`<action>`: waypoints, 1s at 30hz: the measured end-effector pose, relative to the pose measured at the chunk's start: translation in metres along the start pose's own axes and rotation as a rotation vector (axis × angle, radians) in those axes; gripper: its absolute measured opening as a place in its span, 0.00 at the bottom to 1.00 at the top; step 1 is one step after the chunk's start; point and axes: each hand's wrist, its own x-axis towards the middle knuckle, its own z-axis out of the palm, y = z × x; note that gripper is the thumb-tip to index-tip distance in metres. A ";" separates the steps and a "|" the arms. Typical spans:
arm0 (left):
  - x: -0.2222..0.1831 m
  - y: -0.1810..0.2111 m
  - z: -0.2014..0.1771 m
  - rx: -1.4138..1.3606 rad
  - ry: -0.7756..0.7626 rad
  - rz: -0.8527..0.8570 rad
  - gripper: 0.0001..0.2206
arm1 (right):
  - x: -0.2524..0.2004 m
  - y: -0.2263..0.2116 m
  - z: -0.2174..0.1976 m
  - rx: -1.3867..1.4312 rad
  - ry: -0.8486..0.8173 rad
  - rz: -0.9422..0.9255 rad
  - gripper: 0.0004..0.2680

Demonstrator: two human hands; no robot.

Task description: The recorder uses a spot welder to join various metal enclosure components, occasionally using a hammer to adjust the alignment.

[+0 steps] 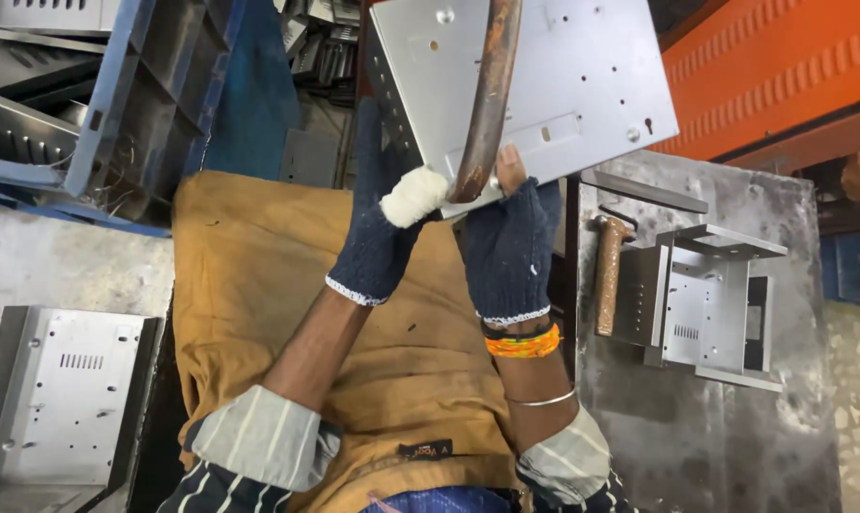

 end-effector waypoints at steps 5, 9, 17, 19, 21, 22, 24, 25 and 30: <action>-0.002 0.017 0.022 -0.070 0.128 -0.125 0.39 | 0.007 0.010 -0.017 -0.052 -0.058 -0.028 0.08; 0.005 0.022 0.035 0.087 0.205 -0.088 0.44 | 0.002 0.009 -0.024 -0.647 -0.056 -0.405 0.08; 0.005 0.004 0.020 0.082 0.081 0.031 0.48 | 0.009 0.012 -0.010 -0.042 0.001 -0.092 0.10; 0.012 0.001 0.016 -0.002 0.140 -0.022 0.48 | 0.012 0.010 -0.004 -0.017 -0.005 -0.097 0.12; 0.006 0.011 0.025 0.109 -0.078 0.216 0.46 | 0.013 0.010 0.003 0.036 -0.057 -0.106 0.13; 0.004 0.014 0.027 0.109 -0.082 0.213 0.46 | 0.009 0.010 -0.001 0.038 -0.054 -0.110 0.13; 0.009 0.020 0.030 0.451 -0.067 0.289 0.41 | 0.007 0.010 -0.008 -0.021 -0.071 -0.109 0.13; 0.016 0.024 0.030 0.451 -0.081 0.302 0.41 | 0.013 0.010 -0.012 -0.016 -0.082 -0.123 0.13; 0.004 0.021 -0.017 0.698 0.005 0.330 0.25 | -0.006 -0.006 -0.018 -0.030 -0.075 -0.105 0.14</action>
